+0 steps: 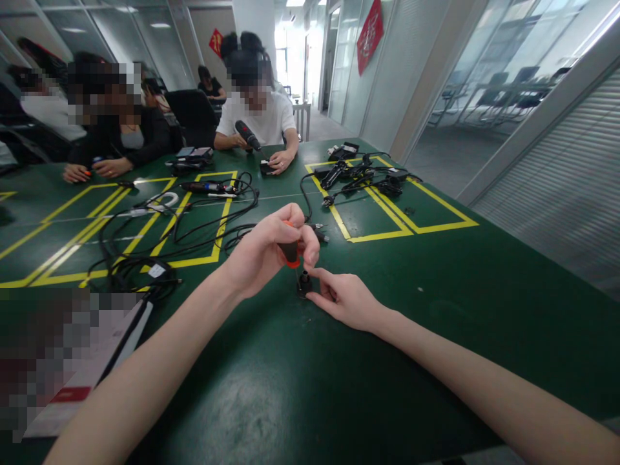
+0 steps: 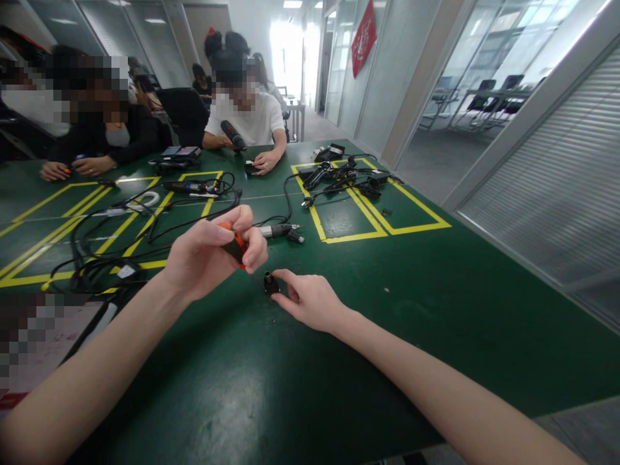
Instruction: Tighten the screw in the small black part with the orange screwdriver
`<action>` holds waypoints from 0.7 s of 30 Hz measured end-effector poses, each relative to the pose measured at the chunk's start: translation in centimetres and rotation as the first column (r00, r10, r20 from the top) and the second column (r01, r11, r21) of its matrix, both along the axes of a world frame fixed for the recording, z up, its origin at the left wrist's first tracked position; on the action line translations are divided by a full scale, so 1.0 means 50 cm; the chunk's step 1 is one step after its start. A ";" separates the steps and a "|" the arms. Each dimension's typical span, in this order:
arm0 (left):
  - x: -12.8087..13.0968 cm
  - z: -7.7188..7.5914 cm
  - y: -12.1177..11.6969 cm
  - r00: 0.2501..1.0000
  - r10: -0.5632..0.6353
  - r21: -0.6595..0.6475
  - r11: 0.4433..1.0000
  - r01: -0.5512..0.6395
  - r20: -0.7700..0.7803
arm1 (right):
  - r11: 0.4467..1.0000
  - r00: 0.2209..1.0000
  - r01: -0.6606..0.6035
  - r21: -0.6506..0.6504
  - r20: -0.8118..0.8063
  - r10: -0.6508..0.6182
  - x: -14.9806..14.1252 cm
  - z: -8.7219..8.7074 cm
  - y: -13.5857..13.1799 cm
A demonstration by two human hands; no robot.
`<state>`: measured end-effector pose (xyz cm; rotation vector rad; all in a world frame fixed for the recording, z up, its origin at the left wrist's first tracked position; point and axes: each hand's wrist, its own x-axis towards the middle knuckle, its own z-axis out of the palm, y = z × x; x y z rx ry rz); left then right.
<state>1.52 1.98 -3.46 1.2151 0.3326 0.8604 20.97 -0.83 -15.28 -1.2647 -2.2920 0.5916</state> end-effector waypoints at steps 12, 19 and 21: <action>0.007 -0.002 -0.010 0.998 0.035 0.001 0.999 -0.035 -0.057 | 1.000 1.000 0.002 -0.011 -0.001 -0.002 0.001 0.004 0.000; 0.009 0.001 -0.007 0.996 0.093 -0.033 0.995 -0.094 -0.018 | 1.000 1.000 0.008 -0.004 0.001 -0.008 0.000 0.001 0.000; 0.006 0.002 -0.003 0.997 0.078 -0.075 0.994 -0.077 0.004 | 1.000 1.000 0.007 -0.002 0.001 -0.007 -0.001 0.001 0.000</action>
